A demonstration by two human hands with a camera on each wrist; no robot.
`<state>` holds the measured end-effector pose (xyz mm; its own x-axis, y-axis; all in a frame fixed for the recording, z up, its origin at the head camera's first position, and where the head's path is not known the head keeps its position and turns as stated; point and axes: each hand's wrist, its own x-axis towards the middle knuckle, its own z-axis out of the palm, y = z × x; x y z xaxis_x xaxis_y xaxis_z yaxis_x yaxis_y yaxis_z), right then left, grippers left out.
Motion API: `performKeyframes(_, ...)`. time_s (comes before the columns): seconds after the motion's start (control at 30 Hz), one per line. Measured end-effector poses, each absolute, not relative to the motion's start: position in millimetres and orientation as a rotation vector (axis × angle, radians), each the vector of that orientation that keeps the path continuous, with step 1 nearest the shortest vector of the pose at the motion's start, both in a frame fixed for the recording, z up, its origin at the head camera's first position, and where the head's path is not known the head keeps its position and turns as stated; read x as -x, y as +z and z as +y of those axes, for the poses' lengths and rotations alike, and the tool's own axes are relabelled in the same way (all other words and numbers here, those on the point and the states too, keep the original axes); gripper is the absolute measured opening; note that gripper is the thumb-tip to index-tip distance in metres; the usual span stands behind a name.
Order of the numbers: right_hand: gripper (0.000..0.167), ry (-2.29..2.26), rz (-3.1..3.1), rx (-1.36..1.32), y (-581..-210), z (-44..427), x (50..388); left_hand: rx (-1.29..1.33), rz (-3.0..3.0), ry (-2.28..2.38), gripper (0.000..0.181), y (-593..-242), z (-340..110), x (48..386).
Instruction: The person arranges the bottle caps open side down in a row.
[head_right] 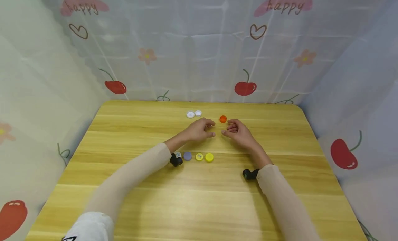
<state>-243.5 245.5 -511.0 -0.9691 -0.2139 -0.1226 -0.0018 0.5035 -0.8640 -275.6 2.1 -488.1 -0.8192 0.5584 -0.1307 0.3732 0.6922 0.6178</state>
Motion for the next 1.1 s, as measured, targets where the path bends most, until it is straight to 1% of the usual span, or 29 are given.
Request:
performKeyframes(0.13, 0.065, -1.512, 2.58, 0.117, -518.5, 241.9, 256.0, -0.692, 2.69, 0.71, 0.061, -497.0, 23.0, 291.9)
performKeyframes(0.3, 0.062, -1.482, 2.672, 0.075, -522.4, 236.0, 265.5, -0.615, 2.78, 0.681, 0.059, -496.7, 35.9, 302.5)
performKeyframes(0.4, 0.056, -1.431, 2.727, 0.114, -523.1, 235.0, 269.0, -0.571, 2.804, 0.662, 0.053, -495.7, 40.2, 305.5)
performKeyframes(0.6, 0.041, -1.412, 2.753, 0.158, -522.8, 235.7, 269.7, -0.547, 2.826, 0.656, 0.03, -496.2, 46.7, 307.3)
performKeyframes(0.73, 0.035, -1.45, 2.756, 0.159, -522.3, 236.4, 268.3, -0.575, 2.857, 0.653, 0.028, -495.5, 49.2, 306.2)
performKeyframes(0.93, 0.037, -1.44, 2.746, 0.162, -522.2, 235.6, 266.6, -0.578, 2.849, 0.631, 0.028, -494.2, 49.8, 304.3)
performKeyframes(1.1, 0.035, -1.416, 2.729, 0.183, -522.0, 239.2, 267.3, -0.647, 2.826, 0.653, 0.029, -493.2, 45.7, 303.4)
